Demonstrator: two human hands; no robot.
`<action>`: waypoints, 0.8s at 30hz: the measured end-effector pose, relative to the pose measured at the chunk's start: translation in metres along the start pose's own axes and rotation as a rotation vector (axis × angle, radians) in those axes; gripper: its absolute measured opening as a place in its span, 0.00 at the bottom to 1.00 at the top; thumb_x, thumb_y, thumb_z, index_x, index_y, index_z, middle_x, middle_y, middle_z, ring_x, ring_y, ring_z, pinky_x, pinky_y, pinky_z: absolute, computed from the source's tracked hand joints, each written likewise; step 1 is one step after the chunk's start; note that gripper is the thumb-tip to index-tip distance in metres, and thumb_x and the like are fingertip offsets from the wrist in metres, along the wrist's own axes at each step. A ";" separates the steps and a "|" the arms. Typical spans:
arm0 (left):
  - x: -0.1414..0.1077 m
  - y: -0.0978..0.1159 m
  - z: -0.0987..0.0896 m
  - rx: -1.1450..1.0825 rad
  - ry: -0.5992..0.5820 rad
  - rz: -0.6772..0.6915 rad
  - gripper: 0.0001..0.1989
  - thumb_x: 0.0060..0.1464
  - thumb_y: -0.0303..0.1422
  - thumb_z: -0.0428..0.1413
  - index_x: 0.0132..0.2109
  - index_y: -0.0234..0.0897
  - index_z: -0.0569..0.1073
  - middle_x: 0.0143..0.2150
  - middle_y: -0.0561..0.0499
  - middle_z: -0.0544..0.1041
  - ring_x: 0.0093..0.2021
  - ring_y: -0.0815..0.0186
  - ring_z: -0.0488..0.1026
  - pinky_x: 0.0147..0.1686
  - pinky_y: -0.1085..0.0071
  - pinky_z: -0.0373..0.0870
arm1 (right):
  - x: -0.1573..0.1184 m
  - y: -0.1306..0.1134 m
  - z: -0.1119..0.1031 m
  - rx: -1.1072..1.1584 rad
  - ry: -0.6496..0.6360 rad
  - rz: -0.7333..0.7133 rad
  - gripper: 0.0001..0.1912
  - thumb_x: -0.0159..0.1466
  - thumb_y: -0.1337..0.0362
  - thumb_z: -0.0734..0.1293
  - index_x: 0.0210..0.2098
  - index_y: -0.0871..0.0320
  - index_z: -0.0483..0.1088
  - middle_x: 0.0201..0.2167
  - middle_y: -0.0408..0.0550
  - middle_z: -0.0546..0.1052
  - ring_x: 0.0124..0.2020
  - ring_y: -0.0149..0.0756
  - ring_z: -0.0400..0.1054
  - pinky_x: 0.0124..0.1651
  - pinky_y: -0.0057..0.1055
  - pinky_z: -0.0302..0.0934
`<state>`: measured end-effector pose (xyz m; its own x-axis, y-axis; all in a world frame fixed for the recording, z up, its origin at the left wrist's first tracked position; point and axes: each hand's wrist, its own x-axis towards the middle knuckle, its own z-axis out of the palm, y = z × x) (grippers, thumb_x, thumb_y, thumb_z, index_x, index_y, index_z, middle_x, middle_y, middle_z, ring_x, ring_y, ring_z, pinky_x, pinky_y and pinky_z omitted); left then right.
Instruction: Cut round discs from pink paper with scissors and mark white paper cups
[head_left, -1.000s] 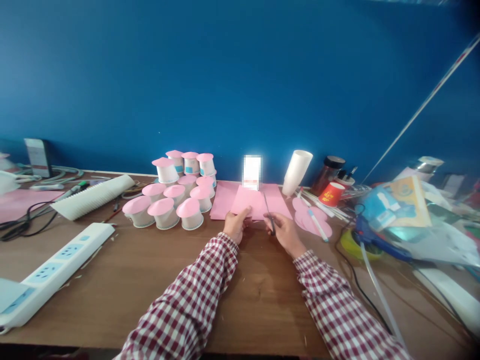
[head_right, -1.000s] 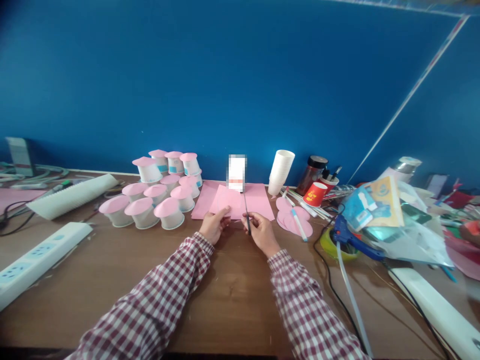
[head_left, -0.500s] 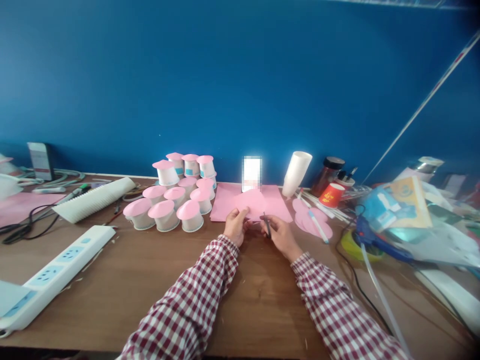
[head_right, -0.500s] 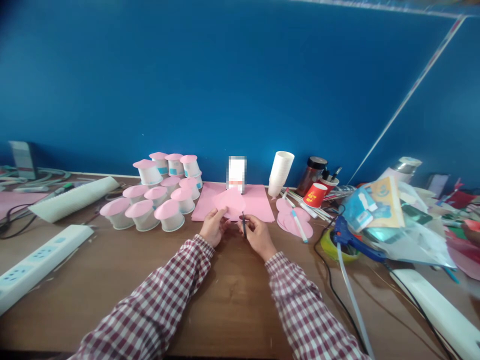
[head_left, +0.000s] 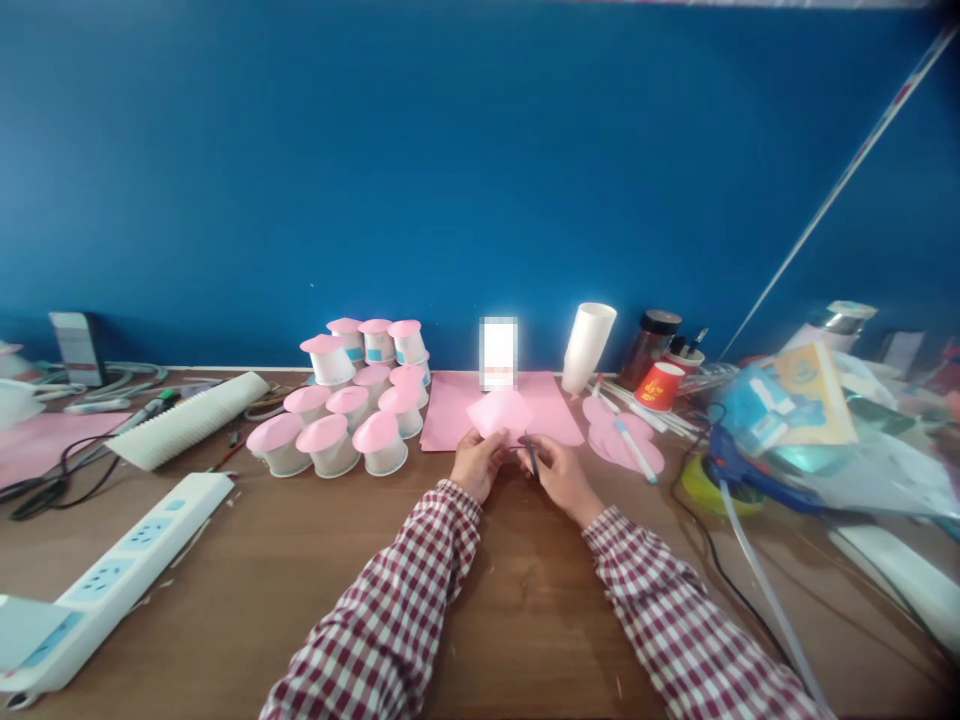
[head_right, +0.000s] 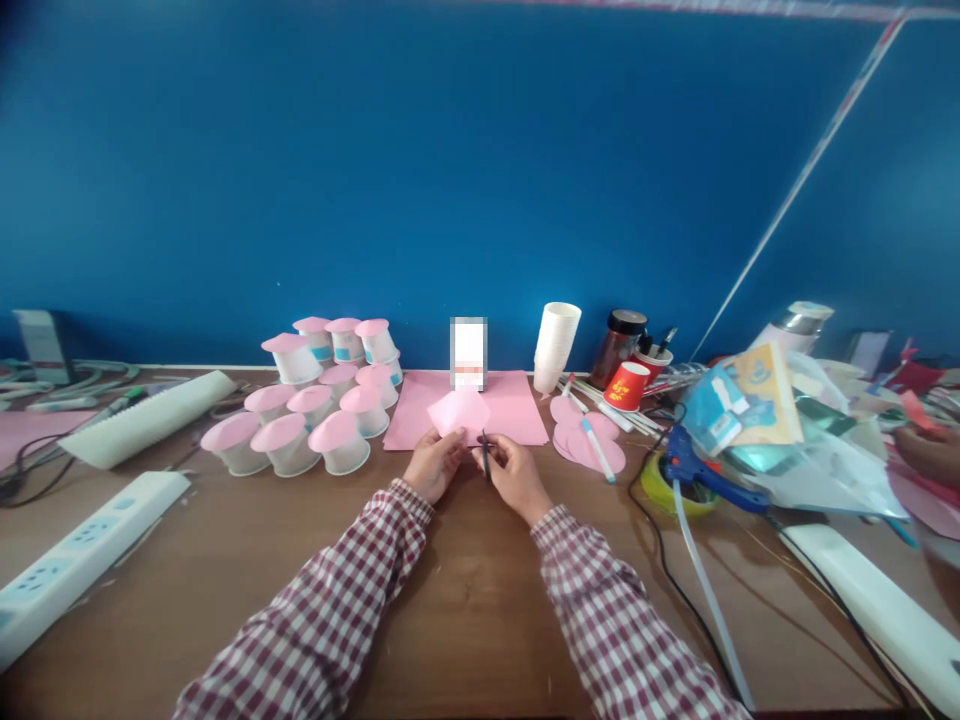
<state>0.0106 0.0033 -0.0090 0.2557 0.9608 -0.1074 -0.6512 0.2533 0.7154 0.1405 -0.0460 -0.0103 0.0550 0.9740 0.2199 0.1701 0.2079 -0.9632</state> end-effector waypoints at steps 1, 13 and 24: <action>0.000 0.000 0.000 -0.011 0.013 -0.003 0.12 0.38 0.26 0.64 0.33 0.30 0.73 0.28 0.52 0.74 0.26 0.76 0.69 0.27 0.80 0.67 | 0.000 0.001 0.000 0.004 0.007 0.009 0.17 0.57 0.57 0.67 0.41 0.61 0.70 0.21 0.42 0.70 0.23 0.29 0.64 0.27 0.27 0.60; -0.004 0.011 0.004 -0.130 0.097 -0.106 0.09 0.41 0.25 0.63 0.31 0.32 0.71 0.28 0.52 0.74 0.25 0.75 0.71 0.25 0.80 0.71 | 0.001 -0.002 0.000 0.101 0.138 0.106 0.23 0.54 0.52 0.68 0.43 0.62 0.69 0.22 0.43 0.71 0.23 0.30 0.65 0.26 0.27 0.62; 0.006 0.016 -0.004 -0.336 0.173 -0.140 0.05 0.47 0.22 0.59 0.30 0.33 0.70 0.28 0.53 0.75 0.25 0.76 0.72 0.24 0.83 0.71 | 0.004 -0.012 -0.002 0.197 0.208 0.256 0.25 0.53 0.49 0.68 0.42 0.61 0.69 0.21 0.43 0.71 0.20 0.29 0.64 0.18 0.23 0.52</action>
<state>-0.0008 0.0136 -0.0009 0.2536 0.9119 -0.3227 -0.8233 0.3786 0.4228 0.1408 -0.0442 0.0023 0.2729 0.9617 -0.0244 -0.0657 -0.0066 -0.9978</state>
